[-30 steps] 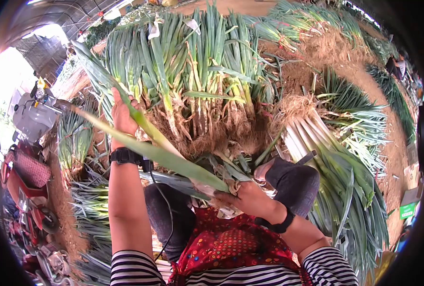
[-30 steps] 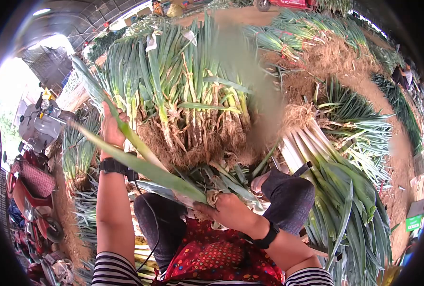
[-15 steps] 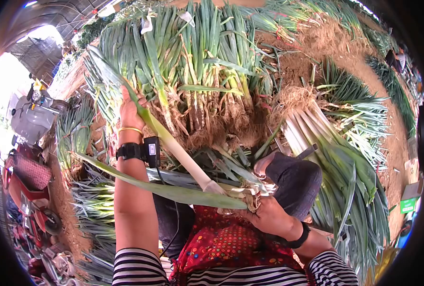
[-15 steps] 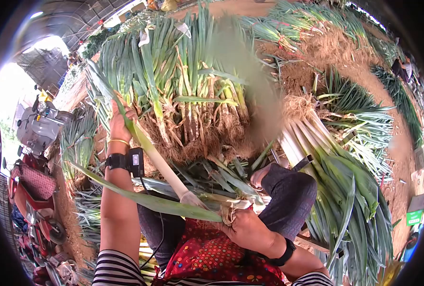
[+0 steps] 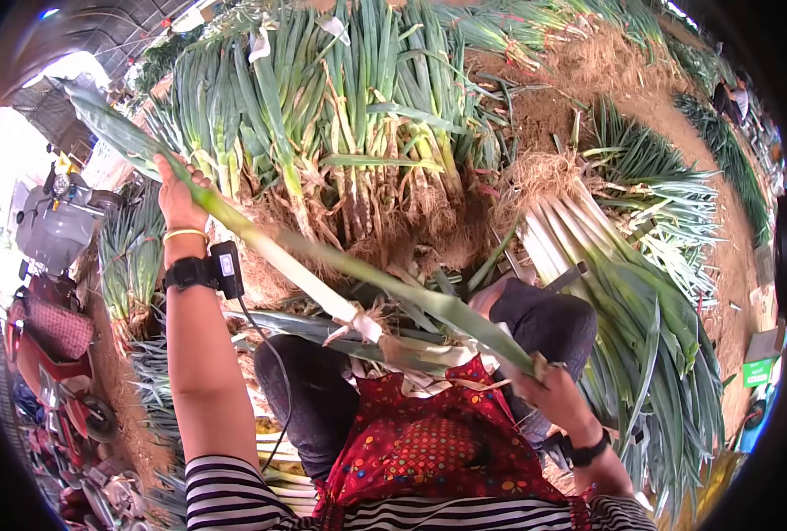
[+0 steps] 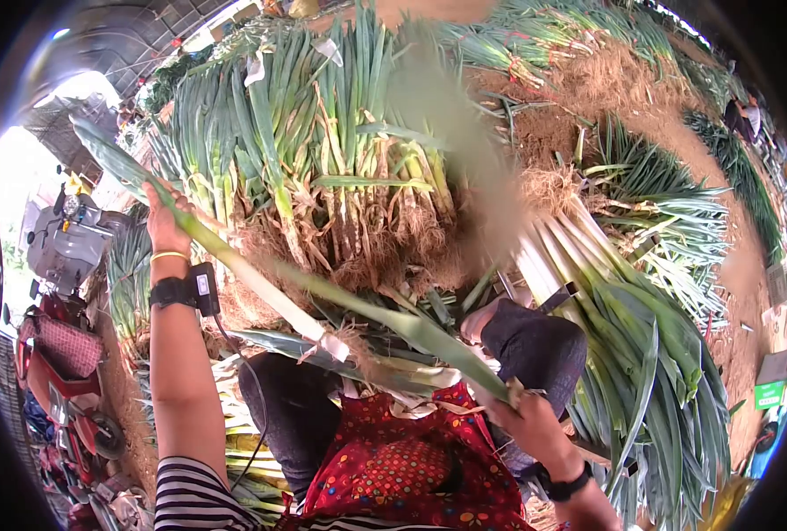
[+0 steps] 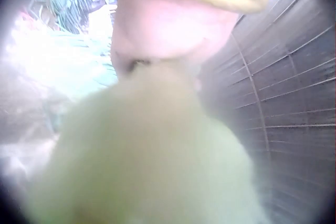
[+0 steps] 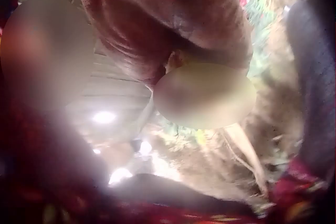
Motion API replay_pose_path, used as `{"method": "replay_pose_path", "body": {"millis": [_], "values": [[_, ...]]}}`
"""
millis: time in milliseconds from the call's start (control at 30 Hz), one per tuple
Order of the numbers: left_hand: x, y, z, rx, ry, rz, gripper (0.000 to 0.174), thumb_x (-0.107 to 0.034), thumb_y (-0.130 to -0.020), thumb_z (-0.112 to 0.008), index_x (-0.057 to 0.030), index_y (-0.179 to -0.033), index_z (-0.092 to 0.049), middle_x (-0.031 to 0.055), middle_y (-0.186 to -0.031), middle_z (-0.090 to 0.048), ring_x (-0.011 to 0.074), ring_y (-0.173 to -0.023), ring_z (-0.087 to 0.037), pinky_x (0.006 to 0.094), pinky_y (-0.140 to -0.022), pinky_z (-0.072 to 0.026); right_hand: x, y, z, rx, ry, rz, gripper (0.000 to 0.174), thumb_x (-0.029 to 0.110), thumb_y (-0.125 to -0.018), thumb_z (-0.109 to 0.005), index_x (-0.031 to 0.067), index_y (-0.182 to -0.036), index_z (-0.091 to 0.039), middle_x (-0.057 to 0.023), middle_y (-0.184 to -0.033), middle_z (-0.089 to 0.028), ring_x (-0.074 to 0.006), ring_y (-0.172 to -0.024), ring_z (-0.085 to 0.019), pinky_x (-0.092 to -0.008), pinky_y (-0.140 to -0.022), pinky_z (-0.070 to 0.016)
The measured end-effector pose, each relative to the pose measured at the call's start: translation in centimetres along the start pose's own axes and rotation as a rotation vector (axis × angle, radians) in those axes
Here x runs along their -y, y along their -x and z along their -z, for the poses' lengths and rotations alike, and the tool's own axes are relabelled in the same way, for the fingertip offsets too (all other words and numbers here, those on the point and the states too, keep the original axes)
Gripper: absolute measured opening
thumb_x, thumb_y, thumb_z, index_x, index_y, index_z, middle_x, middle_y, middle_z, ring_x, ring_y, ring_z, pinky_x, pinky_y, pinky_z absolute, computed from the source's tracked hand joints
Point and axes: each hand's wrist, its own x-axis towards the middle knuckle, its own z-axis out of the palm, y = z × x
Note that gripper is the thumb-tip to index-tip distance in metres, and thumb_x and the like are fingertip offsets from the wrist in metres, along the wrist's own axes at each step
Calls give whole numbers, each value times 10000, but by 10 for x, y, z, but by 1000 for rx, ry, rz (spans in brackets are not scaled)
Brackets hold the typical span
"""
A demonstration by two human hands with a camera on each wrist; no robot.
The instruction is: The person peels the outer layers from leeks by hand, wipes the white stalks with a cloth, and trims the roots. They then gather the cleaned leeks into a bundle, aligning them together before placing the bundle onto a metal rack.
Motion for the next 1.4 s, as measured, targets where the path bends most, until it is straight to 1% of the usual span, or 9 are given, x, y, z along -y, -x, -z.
{"method": "replay_pose_path", "body": {"millis": [67, 133, 233, 633, 800, 1000, 1067, 1133, 1400], "values": [[-6, 21, -11, 18, -45, 20, 508, -599, -835, -470, -98, -767, -427, -3, -586, -380, 117, -453, -378, 236, -442, -363, 0, -28, -18, 74, 115, -50, 329, 256, -850, -592, -22, -1018, -540, -176, -831, -619, -224, -691, -613, -327, -594, -468], [-7, 38, -15, 60, -81, 45, 416, -538, -890, -416, -137, -969, -492, -28, -631, -391, 73, -475, -366, 204, -427, -346, -11, -65, -47, -345, 546, 728, 390, 322, -834, -586, -25, -1009, -556, -198, -830, -620, -290, -738, -625, -406, -629, -487], [-6, 84, -28, 217, -66, 15, 441, -550, -900, -361, -131, -955, -486, -35, -613, -392, 64, -440, -351, 203, -399, -325, 71, -78, -32, 4, 877, 380, 379, 407, -818, -560, 34, -801, -625, -146, -770, -635, -317, -741, -627, -437, -675, -479], [19, 206, -32, 648, 180, 347, 538, -628, -857, -336, -122, -1007, -438, 5, -583, -378, 106, -401, -341, 238, -363, -297, 245, -133, -29, -122, -171, 1098, 436, 268, -794, -647, 61, -1158, -527, -167, -1115, -576, -282, -771, -627, -359, -743, -494], [19, 209, -37, 697, 126, 297, 617, -669, -838, -278, -109, -1041, -439, -9, -597, -372, 85, -391, -306, 219, -365, -275, 251, -137, -18, 172, -13, 978, 240, 176, -840, -613, 14, -1017, -603, -125, -916, -634, -206, -749, -579, -291, -690, -460], [14, 194, -29, 576, 198, 341, 517, -573, -910, -274, -96, -999, -452, 40, -614, -422, 142, -439, -398, 269, -414, -349, 202, -153, 11, -406, -484, 923, 132, 116, -878, -550, 0, -862, -612, -83, -699, -559, -100, -636, -475, -250, -608, -415], [16, 184, -24, 480, 107, 270, 464, -523, -931, -294, -96, -1003, -461, 45, -646, -444, 150, -484, -431, 264, -444, -367, 162, -180, 20, -623, -176, 782, 101, 91, -861, -550, 22, -863, -624, -121, -751, -594, -153, -664, -547, -277, -612, -438], [14, 180, -30, 463, 87, 183, 363, -435, -946, -364, -99, -1030, -473, 26, -708, -482, 123, -539, -460, 249, -470, -391, 110, -199, 10, -313, 674, 735, 218, 107, -834, -553, 19, -1028, -598, -162, -1019, -602, -287, -861, -596, -325, -743, -485], [30, 163, -31, 376, 92, 50, 260, -124, -902, -527, -88, -1156, -486, 35, -977, -587, 143, -832, -592, 293, -699, -504, 147, -152, -69, 133, -380, 784, 458, 316, -828, -639, 9, -1152, -533, -142, -939, -636, -155, -842, -614, -291, -740, -497]]}}
